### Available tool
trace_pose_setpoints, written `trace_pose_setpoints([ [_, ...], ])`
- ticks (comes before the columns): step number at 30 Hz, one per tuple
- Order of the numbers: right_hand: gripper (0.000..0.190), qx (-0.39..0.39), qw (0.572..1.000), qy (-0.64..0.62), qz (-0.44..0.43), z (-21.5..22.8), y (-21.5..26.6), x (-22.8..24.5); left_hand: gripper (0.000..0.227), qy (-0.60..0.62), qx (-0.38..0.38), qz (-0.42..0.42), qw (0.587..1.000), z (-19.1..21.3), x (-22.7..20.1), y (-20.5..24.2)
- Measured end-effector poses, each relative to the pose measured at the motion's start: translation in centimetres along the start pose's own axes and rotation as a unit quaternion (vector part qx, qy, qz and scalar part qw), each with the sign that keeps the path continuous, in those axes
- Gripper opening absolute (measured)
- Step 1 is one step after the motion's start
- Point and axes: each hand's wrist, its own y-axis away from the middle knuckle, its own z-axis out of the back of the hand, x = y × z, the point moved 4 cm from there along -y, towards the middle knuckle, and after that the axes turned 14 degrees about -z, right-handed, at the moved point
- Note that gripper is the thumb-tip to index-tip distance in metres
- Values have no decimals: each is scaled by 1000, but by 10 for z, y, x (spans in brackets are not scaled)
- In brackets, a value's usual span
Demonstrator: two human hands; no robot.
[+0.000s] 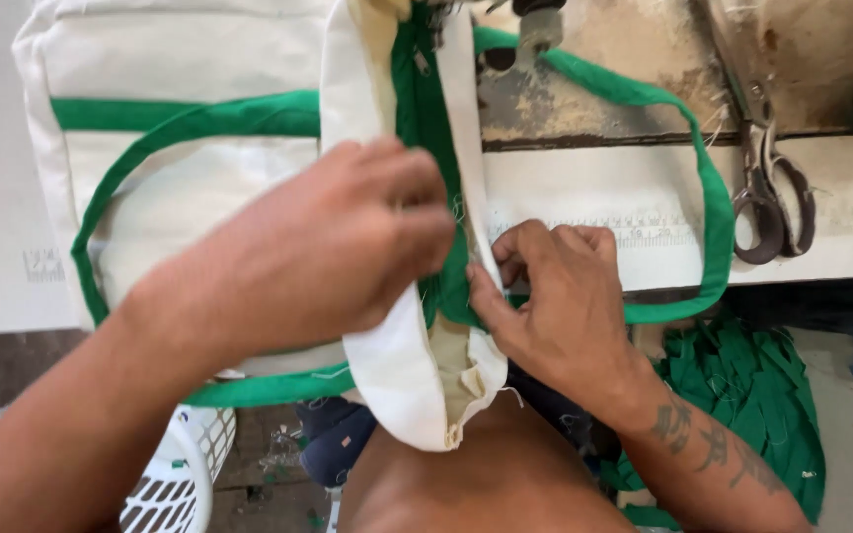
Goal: Sewing a green zipper onto a white canvas tote bag using an industrial sewing machine
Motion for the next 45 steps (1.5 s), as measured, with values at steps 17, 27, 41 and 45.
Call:
trace_pose_setpoints([
  [17, 30, -20, 999, -21, -36, -1, 16, 0, 30, -152, -102, -34, 983, -5, 13, 6],
  [27, 14, -68, 985, 132, 89, -3, 27, 26, 47, -229, -154, -14, 961, -65, 16, 13],
  [41, 15, 67, 987, 103, 107, -8, 15, 14, 65, -139, -145, -2, 980, -50, 27, 16],
  [45, 38, 279, 958, -14, 61, 18, -40, 5, 57, -173, -151, -14, 973, -57, 27, 17],
])
